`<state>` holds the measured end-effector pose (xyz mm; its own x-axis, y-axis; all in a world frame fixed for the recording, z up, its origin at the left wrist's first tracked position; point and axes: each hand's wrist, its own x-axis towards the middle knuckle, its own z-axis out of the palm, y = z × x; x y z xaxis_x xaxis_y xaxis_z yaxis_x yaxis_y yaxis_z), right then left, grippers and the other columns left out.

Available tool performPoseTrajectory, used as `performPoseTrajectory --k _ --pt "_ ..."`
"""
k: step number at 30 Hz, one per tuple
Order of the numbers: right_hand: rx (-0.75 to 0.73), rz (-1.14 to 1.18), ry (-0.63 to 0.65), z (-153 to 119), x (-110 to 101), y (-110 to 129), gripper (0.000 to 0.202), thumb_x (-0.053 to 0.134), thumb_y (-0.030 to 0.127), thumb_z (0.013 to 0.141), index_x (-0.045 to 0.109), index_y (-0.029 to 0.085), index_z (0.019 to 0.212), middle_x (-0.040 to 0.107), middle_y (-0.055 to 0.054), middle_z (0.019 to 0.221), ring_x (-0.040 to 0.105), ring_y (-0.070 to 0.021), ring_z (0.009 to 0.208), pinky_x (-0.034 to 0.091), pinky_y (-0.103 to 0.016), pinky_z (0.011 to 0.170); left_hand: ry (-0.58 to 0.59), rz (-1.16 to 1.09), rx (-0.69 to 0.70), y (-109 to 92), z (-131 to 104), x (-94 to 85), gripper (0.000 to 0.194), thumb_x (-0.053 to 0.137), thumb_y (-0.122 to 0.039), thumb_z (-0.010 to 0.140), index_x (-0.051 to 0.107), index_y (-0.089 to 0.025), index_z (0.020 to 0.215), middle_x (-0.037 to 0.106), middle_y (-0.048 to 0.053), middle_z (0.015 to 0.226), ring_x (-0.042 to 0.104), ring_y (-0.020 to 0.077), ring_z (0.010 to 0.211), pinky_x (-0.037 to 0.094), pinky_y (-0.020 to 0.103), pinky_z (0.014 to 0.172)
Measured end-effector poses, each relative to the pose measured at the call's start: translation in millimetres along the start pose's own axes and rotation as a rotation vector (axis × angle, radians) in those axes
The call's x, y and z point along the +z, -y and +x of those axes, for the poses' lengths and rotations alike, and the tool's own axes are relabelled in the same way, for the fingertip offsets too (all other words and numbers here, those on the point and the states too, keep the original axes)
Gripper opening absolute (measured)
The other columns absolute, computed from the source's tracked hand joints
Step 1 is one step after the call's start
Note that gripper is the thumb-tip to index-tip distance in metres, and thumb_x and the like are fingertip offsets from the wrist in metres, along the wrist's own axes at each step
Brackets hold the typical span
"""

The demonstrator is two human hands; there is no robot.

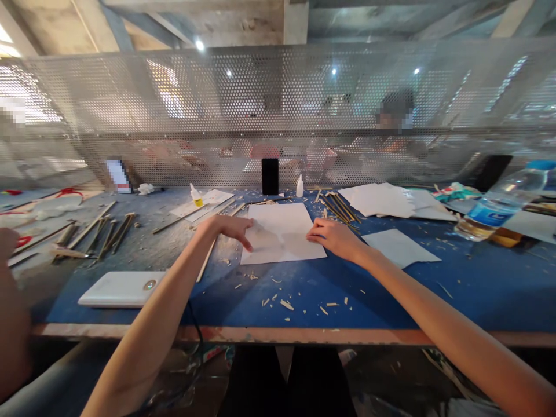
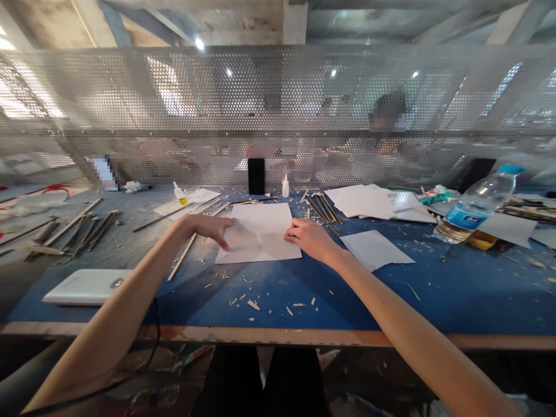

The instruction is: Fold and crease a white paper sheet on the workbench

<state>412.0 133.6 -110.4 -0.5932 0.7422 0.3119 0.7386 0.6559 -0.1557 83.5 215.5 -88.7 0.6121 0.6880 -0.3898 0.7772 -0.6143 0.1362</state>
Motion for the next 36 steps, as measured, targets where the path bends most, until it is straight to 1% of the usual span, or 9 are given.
performPoseTrajectory --k 3,6,10,13,19,24,28,32,36 --pt "-0.029 -0.04 -0.005 0 -3 1 0.022 0.054 0.03 0.096 0.075 0.024 0.092 0.066 -0.006 0.094 0.06 -0.0203 0.087 0.044 -0.034 0.077 0.034 -0.012 0.008 -1 -1 -0.4 0.098 0.07 -0.064 0.063 0.041 -0.013 0.142 0.047 0.015 0.143 0.04 0.0388 0.128 0.033 0.036 0.102" --pt "-0.036 -0.047 -0.007 1 -5 1 0.021 0.055 0.031 0.095 0.075 0.025 0.091 0.066 -0.006 0.093 0.06 -0.0206 0.087 0.043 -0.034 0.08 0.052 -0.005 -0.006 -1 -1 -0.5 0.101 0.07 -0.066 0.061 0.038 -0.018 0.144 0.044 0.013 0.145 0.038 0.0382 0.13 0.032 0.036 0.103" --pt "-0.048 -0.045 0.003 1 -6 0 0.021 0.056 0.032 0.094 0.075 0.025 0.09 0.067 -0.005 0.093 0.06 -0.0212 0.088 0.043 -0.035 0.082 0.049 -0.019 -0.007 1 0 0.2 0.102 0.069 -0.068 0.061 0.039 -0.017 0.143 0.046 0.015 0.143 0.037 0.0397 0.131 0.032 0.038 0.103" --pt "-0.053 -0.053 0.007 1 -6 0 0.021 0.056 0.033 0.094 0.075 0.025 0.089 0.067 -0.005 0.093 0.06 -0.0216 0.088 0.043 -0.036 0.083 0.05 -0.03 -0.015 4 2 1.2 0.103 0.069 -0.069 0.058 0.039 -0.021 0.144 0.048 0.013 0.141 0.036 0.04 0.131 0.032 0.04 0.103" --pt "-0.013 -0.027 0.016 1 -6 0 0.02 0.058 0.034 0.093 0.074 0.023 0.087 0.068 -0.005 0.096 0.062 -0.021 0.087 0.044 -0.034 0.077 0.06 -0.022 0.007 8 6 3.2 0.106 0.069 -0.07 0.056 0.038 -0.021 0.145 0.048 0.013 0.142 0.038 0.0377 0.13 0.033 0.036 0.102" --pt "0.03 -0.027 0.014 0 3 0 0.021 0.055 0.033 0.095 0.074 0.023 0.094 0.066 -0.006 0.098 0.063 -0.0205 0.085 0.044 -0.033 0.074 0.057 -0.028 0.007 10 8 3.9 0.106 0.069 -0.071 0.057 0.038 -0.021 0.144 0.047 0.013 0.142 0.038 0.0378 0.13 0.033 0.036 0.102" --pt "0.012 -0.033 -0.005 2 9 2 0.023 0.052 0.03 0.096 0.073 0.022 0.098 0.066 -0.007 0.099 0.063 -0.0204 0.084 0.044 -0.032 0.074 0.06 -0.015 0.014 12 9 4.3 0.108 0.068 -0.073 0.056 0.037 -0.019 0.145 0.046 0.015 0.143 0.037 0.0383 0.131 0.033 0.037 0.102" --pt "-0.007 -0.012 0.004 2 8 0 0.021 0.054 0.03 0.095 0.074 0.024 0.098 0.066 -0.006 0.098 0.063 -0.0206 0.087 0.044 -0.032 0.075 0.061 -0.002 0.0 11 8 3.9 0.108 0.068 -0.074 0.057 0.037 -0.019 0.145 0.048 0.015 0.141 0.037 0.0388 0.131 0.033 0.038 0.102" --pt "0.021 -0.007 0.022 1 5 -5 0.019 0.057 0.033 0.094 0.073 0.023 0.094 0.066 -0.005 0.095 0.062 -0.0192 0.087 0.043 -0.03 0.075 0.045 0.012 0.008 8 5 2.7 0.103 0.068 -0.071 0.06 0.037 -0.021 0.145 0.049 0.013 0.141 0.037 0.0386 0.131 0.032 0.039 0.103"
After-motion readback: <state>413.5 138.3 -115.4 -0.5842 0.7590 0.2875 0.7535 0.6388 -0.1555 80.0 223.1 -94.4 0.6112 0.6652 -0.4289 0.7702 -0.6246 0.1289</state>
